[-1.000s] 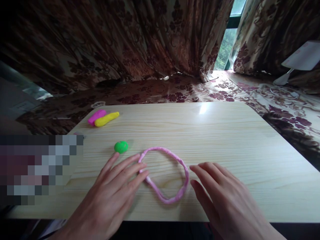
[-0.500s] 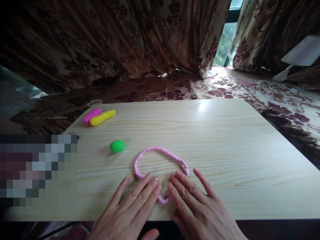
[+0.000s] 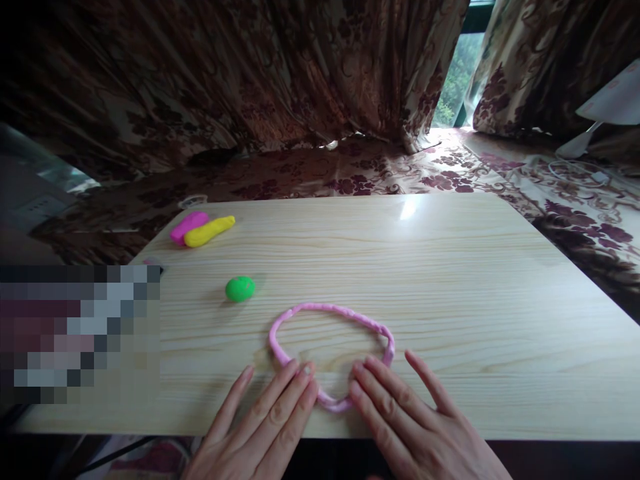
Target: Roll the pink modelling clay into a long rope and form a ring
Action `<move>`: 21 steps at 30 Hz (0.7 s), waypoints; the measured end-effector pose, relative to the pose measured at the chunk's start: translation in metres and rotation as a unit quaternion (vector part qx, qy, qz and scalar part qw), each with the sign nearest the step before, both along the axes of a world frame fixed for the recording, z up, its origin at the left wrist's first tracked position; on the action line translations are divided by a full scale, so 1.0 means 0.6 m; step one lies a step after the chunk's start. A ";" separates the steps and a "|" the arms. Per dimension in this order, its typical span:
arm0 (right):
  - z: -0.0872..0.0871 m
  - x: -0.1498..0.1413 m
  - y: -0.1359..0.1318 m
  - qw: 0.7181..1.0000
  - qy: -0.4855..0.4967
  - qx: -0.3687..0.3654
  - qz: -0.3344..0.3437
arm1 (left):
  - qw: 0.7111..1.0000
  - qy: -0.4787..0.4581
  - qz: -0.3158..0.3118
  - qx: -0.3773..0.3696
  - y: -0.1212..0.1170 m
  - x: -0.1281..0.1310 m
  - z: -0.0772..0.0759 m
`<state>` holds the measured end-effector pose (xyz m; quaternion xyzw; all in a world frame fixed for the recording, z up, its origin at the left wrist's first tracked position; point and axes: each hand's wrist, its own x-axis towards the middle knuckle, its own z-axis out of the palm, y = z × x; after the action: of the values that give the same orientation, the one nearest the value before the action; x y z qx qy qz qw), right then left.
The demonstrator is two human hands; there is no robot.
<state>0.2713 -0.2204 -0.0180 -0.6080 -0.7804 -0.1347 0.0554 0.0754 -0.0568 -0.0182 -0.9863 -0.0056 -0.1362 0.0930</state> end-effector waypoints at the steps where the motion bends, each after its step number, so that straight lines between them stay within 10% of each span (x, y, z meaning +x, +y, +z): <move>1: 0.005 -0.001 0.005 1.000 0.015 -0.009 -0.009 | 1.000 -0.001 0.012 -0.011 -0.002 0.004 -0.001; 14: 0.068 0.050 0.147 0.977 0.147 -0.063 -0.143 | 0.984 -0.096 -0.013 -0.147 -0.008 0.045 0.007; 21: 0.059 0.053 0.074 0.953 0.196 -0.019 -0.232 | 0.987 -0.060 0.031 -0.147 0.054 0.025 0.052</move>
<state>0.3030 -0.1761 0.0176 -0.7875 -0.5944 -0.0075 0.1628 0.0907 -0.0245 0.0129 -0.9786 -0.0621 -0.1897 -0.0496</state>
